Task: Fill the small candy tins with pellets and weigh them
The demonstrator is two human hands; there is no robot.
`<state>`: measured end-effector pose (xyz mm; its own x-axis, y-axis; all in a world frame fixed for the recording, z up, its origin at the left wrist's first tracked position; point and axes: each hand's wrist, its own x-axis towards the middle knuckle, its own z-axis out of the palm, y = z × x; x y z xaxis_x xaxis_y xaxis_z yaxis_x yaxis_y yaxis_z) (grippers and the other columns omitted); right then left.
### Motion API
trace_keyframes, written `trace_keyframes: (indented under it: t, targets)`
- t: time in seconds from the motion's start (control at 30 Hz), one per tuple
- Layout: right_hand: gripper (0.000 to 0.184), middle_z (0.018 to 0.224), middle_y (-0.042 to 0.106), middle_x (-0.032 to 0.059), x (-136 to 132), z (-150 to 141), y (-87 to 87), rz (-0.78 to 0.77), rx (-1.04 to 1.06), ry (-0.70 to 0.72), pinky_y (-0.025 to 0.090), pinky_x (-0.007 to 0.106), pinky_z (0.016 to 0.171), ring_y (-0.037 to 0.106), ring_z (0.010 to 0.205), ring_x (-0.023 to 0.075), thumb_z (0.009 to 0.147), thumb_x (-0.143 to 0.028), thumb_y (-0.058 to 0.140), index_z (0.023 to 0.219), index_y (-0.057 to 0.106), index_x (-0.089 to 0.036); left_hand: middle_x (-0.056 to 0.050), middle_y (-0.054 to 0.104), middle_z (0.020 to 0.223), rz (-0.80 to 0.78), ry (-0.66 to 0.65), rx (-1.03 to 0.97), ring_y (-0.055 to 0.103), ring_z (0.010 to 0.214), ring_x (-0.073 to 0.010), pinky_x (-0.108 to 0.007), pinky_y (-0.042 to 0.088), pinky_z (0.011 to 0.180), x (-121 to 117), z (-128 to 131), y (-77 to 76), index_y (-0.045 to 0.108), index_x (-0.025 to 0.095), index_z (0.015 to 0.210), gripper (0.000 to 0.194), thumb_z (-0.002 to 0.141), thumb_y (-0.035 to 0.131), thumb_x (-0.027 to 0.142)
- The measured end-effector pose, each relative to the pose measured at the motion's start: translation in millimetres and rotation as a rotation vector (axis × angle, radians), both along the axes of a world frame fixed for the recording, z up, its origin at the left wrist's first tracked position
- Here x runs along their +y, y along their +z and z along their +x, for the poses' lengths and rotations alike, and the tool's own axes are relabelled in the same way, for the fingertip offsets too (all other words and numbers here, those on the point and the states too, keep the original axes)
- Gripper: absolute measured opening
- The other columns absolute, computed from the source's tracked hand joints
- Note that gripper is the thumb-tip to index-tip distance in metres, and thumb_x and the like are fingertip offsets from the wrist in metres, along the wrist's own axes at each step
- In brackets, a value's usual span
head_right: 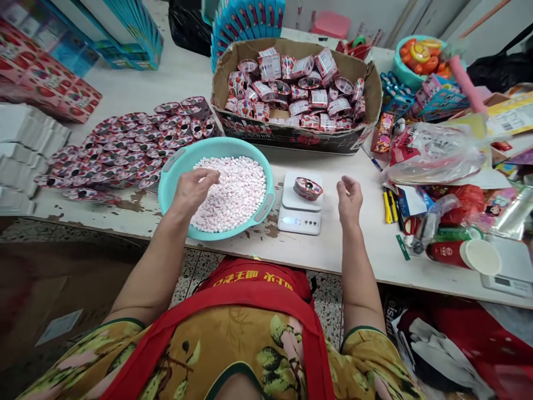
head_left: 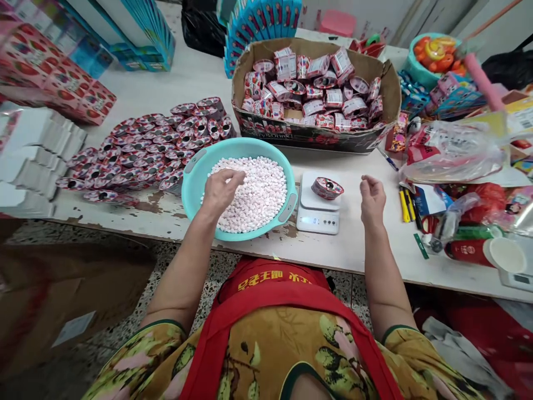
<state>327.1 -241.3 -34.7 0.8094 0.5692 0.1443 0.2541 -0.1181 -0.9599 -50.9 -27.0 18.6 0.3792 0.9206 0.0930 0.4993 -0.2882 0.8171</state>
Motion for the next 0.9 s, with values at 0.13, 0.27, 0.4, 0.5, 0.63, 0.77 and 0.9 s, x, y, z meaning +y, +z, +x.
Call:
trace_keyframes:
  t: [0.13, 0.27, 0.4, 0.5, 0.63, 0.77, 0.9]
  targets:
    - [0.057, 0.102, 0.068, 0.0047, -25.5, 11.9, -5.9, 0.029, 0.094, -0.202, 0.053, 0.038, 0.092, 0.066, 0.095, 0.0184, 0.073, -0.067, 0.074, 0.104, 0.064, -0.02, -0.009, 0.062, 0.141, 0.08, -0.005, 0.03, 0.057, 0.131, -0.0318, -0.049, 0.041, 0.117, -1.3, -1.6, -4.3, 0.072, 0.026, 0.118, 0.042, 0.079, 0.076, 0.041]
    - [0.052, 0.102, 0.07, 0.0045, -50.4, 6.1, -15.6, 0.022, 0.136, -0.247, 0.053, 0.039, 0.092, 0.066, 0.091, 0.0171, 0.065, -0.055, 0.082, 0.099, 0.067, -0.019, -0.011, 0.058, 0.147, 0.001, 0.011, -0.021, 0.066, 0.113, -0.0284, -0.047, 0.052, 0.104, -4.7, 1.4, -3.1, 0.063, 0.027, 0.139, 0.062, 0.08, 0.074, 0.041]
    - [0.046, 0.099, 0.072, 0.0056, -65.5, -7.0, -21.8, -0.003, 0.159, -0.232, 0.054, 0.041, 0.095, 0.068, 0.092, 0.0187, 0.065, -0.05, 0.082, 0.096, 0.07, -0.018, -0.01, 0.071, 0.13, -0.059, -0.034, -0.049, 0.069, 0.099, -0.0234, -0.042, 0.055, 0.098, -11.2, 8.7, 1.4, 0.072, 0.02, 0.122, 0.045, 0.083, 0.07, 0.043]
    - [0.044, 0.1, 0.074, 0.0064, -71.6, -13.8, -26.0, -0.012, 0.179, -0.226, 0.056, 0.041, 0.095, 0.069, 0.093, 0.0193, 0.066, -0.05, 0.082, 0.095, 0.071, -0.018, -0.01, 0.076, 0.118, -0.067, -0.063, -0.044, 0.068, 0.092, -0.0213, -0.039, 0.056, 0.092, -18.5, 21.4, 8.0, 0.075, 0.018, 0.112, 0.038, 0.084, 0.069, 0.043]
    - [0.042, 0.101, 0.075, 0.0058, -75.4, -18.0, -31.0, -0.03, 0.215, -0.212, 0.058, 0.041, 0.091, 0.069, 0.091, 0.0189, 0.067, -0.049, 0.083, 0.094, 0.071, -0.019, -0.009, 0.077, 0.115, 0.005, -0.201, 0.002, 0.07, 0.093, -0.0214, -0.038, 0.055, 0.091, -25.2, 55.9, 23.0, 0.076, 0.017, 0.11, 0.033, 0.088, 0.064, 0.039]
    - [0.04, 0.102, 0.075, 0.0066, -75.8, -19.6, -32.0, -0.042, 0.227, -0.197, 0.058, 0.04, 0.09, 0.069, 0.09, 0.0189, 0.068, -0.048, 0.082, 0.094, 0.071, -0.019, -0.008, 0.077, 0.115, 0.144, -0.466, 0.042, 0.07, 0.097, -0.0211, -0.037, 0.054, 0.093, -27.8, 102.4, 35.2, 0.074, 0.019, 0.114, 0.03, 0.093, 0.06, 0.036]
    - [0.041, 0.104, 0.074, 0.0084, -73.8, -21.4, -27.7, -0.062, 0.202, -0.131, 0.057, 0.042, 0.093, 0.069, 0.094, 0.0208, 0.07, -0.049, 0.081, 0.096, 0.071, -0.019, -0.008, 0.075, 0.121, 0.208, -0.632, 0.172, 0.07, 0.104, -0.0235, -0.038, 0.053, 0.096, -34.2, 144.7, 36.7, 0.072, 0.022, 0.119, 0.03, 0.094, 0.061, 0.033]
